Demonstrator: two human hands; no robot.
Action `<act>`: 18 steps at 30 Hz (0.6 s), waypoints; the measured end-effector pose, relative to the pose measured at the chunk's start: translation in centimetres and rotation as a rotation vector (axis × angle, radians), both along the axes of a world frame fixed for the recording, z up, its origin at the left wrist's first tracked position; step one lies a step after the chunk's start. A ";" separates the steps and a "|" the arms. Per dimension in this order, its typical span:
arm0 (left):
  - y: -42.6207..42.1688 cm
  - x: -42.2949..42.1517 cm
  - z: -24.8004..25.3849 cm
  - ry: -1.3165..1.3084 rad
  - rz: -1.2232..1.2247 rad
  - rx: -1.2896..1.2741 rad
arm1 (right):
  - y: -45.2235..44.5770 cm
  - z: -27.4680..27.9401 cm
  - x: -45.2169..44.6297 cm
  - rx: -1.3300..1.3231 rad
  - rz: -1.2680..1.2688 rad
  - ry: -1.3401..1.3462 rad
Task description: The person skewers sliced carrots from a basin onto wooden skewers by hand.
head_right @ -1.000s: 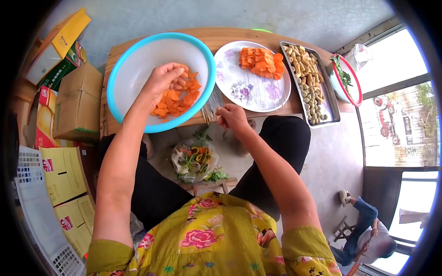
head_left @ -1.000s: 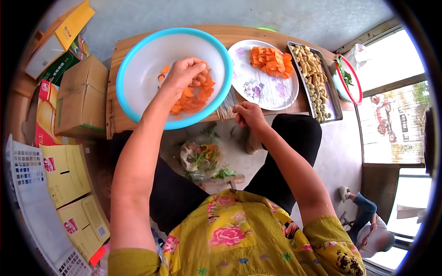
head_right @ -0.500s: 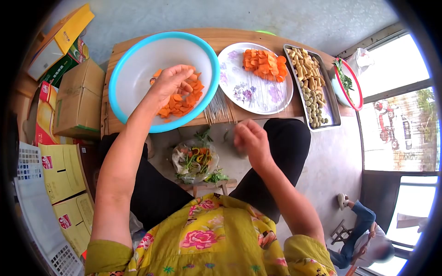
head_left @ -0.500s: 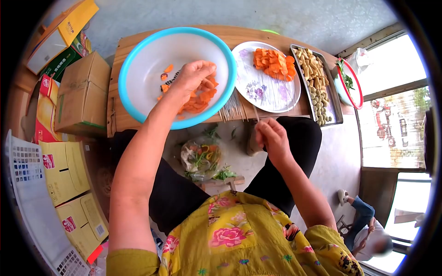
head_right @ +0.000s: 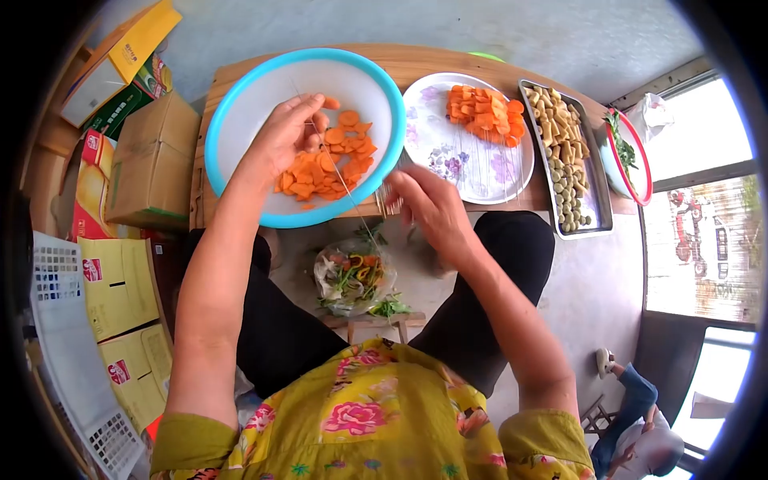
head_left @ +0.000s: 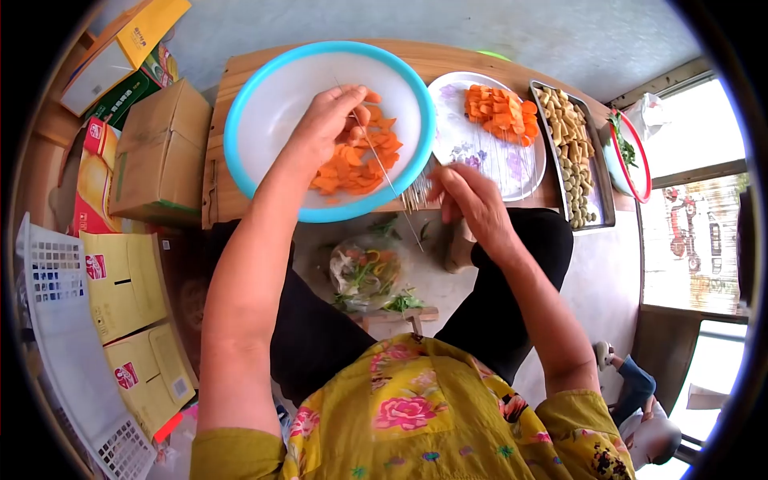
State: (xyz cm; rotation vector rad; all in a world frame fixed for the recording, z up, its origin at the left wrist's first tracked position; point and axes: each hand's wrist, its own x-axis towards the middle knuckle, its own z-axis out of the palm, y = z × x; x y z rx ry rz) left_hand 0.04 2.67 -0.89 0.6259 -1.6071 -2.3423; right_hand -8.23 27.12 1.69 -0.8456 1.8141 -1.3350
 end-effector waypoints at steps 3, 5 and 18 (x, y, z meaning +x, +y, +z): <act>0.9 -0.6 -0.4 -0.043 -0.054 -0.065 | -4.5 -0.6 -0.4 -0.060 0.036 0.074; 1.0 -0.9 -0.8 -0.051 -0.067 -0.112 | -7.0 -1.1 -0.5 -0.075 0.073 0.092; -2.0 -0.3 -8.3 -0.433 -0.177 -1.110 | -8.6 -2.8 -4.7 -0.108 0.094 -0.124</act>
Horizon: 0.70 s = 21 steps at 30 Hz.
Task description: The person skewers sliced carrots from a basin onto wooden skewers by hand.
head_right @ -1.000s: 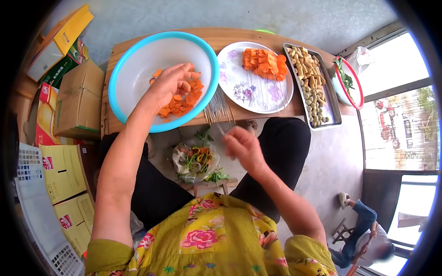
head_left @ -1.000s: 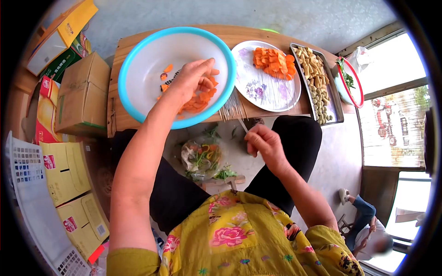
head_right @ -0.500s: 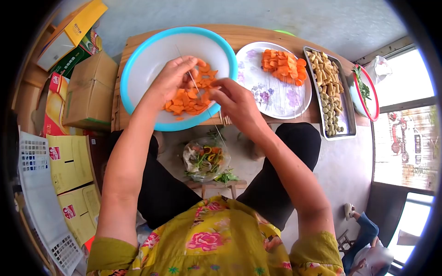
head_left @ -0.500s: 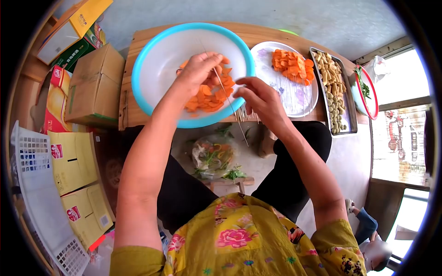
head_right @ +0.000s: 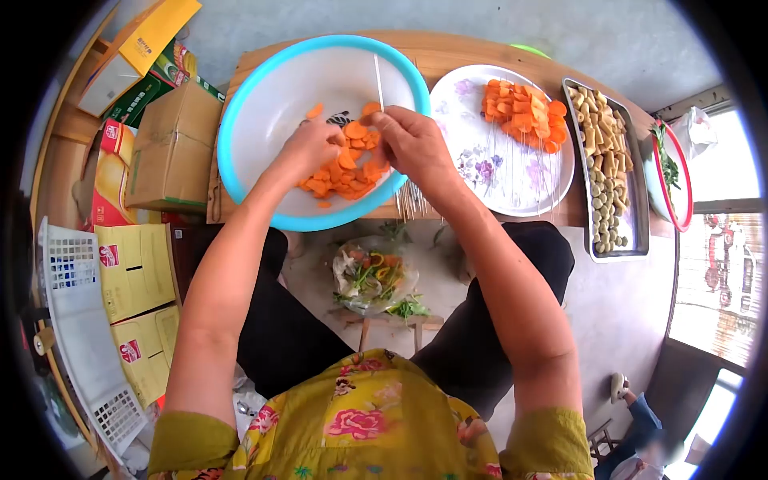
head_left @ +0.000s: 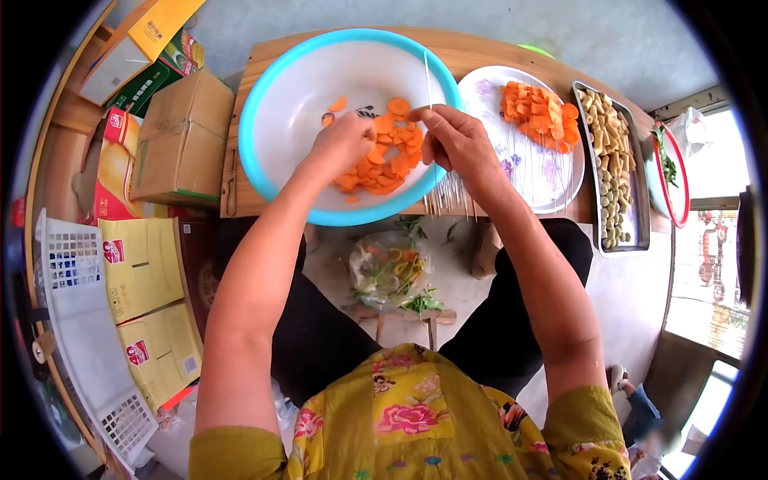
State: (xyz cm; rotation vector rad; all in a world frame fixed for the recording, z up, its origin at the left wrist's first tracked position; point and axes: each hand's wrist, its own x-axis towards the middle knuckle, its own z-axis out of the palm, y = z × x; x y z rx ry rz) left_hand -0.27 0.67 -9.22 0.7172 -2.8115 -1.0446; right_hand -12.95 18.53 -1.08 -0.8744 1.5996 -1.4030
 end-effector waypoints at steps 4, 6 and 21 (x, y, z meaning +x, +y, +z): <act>0.4 0.3 -2.5 -0.007 -0.091 -0.355 | 0.4 0.0 -0.3 -0.073 -0.021 0.036; 0.6 0.0 -2.1 -0.078 -0.071 -0.352 | 0.8 0.6 -0.6 -0.117 -0.058 0.018; 1.5 -1.3 7.0 0.387 0.333 0.969 | 0.6 0.4 0.0 -0.085 -0.047 -0.089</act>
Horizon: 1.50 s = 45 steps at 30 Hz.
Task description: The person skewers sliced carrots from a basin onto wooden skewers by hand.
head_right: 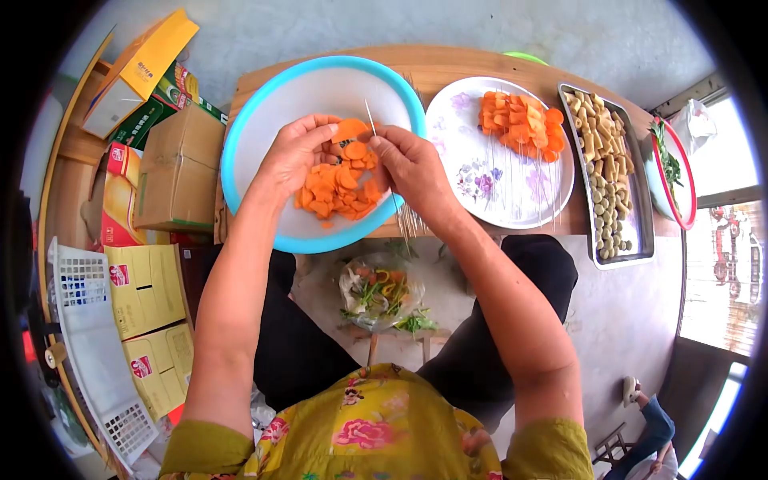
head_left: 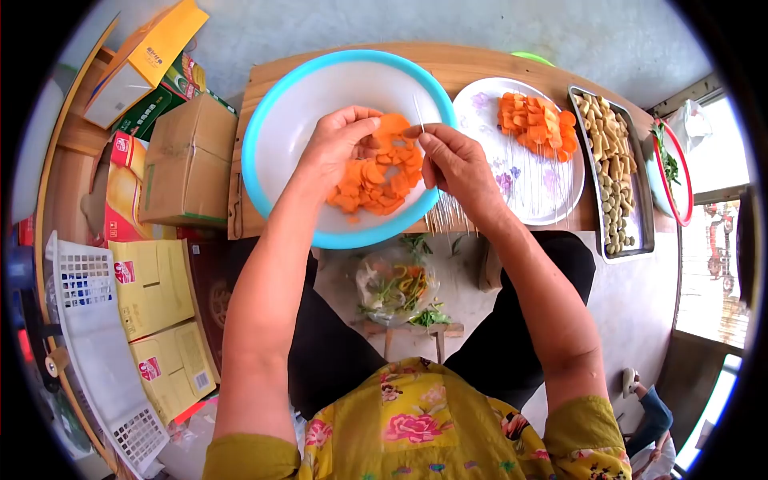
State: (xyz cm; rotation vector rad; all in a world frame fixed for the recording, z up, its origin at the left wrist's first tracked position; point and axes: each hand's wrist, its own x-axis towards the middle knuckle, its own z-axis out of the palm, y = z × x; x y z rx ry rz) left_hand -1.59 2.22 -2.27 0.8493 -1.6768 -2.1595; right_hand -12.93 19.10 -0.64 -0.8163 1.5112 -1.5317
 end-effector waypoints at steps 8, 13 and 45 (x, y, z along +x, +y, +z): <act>-0.9 -0.4 0.1 0.080 0.046 0.069 | -0.7 -0.3 0.7 0.087 0.033 0.045; -0.7 -0.2 0.1 0.106 0.006 0.095 | -1.2 -0.5 0.9 0.074 0.012 0.057; 1.2 -2.0 -0.2 0.124 0.121 -0.049 | -1.4 -0.4 0.8 0.095 -0.029 -0.111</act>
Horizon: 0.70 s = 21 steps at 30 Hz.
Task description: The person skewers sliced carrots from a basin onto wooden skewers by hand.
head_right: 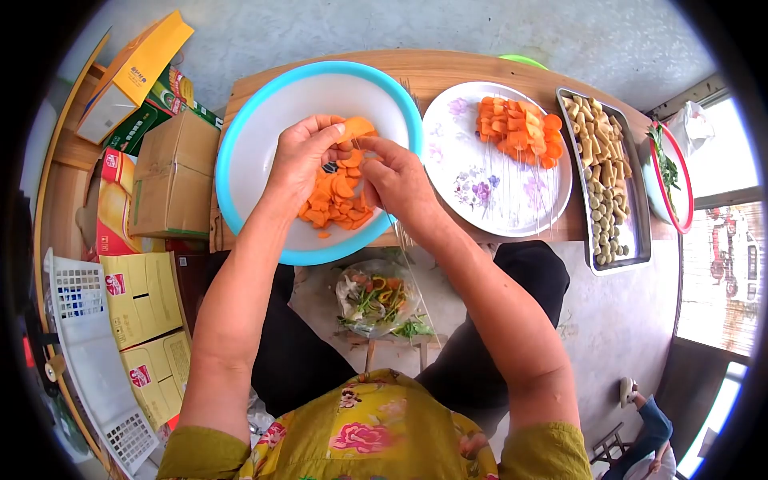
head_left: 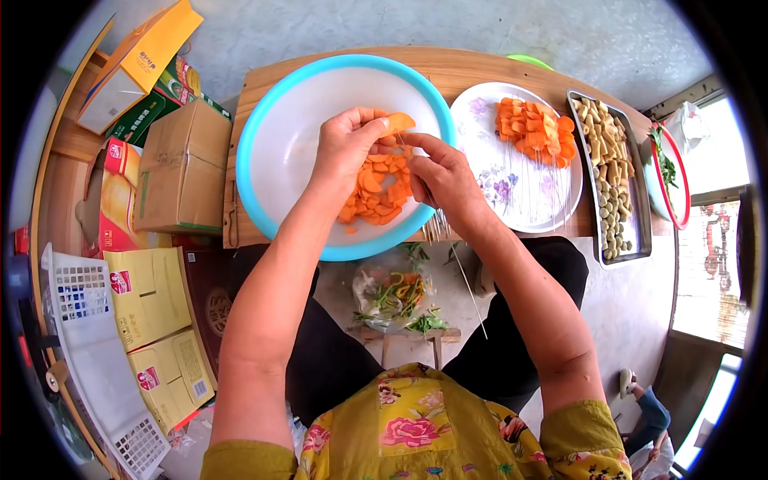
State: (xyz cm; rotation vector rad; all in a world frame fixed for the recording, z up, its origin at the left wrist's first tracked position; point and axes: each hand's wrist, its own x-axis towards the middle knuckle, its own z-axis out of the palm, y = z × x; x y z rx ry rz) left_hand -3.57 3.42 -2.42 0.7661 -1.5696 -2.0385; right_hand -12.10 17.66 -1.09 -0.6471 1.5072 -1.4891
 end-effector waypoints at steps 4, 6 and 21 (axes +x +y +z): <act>0.2 0.0 0.2 -0.005 0.010 0.031 | -0.2 -0.6 0.1 -0.015 -0.036 -0.031; 0.1 -0.1 0.0 -0.006 0.011 0.033 | -0.2 -0.7 0.0 -0.031 -0.045 -0.020; 0.1 -0.5 0.3 -0.008 0.006 -0.001 | -0.4 -1.1 0.2 -0.075 -0.099 -0.050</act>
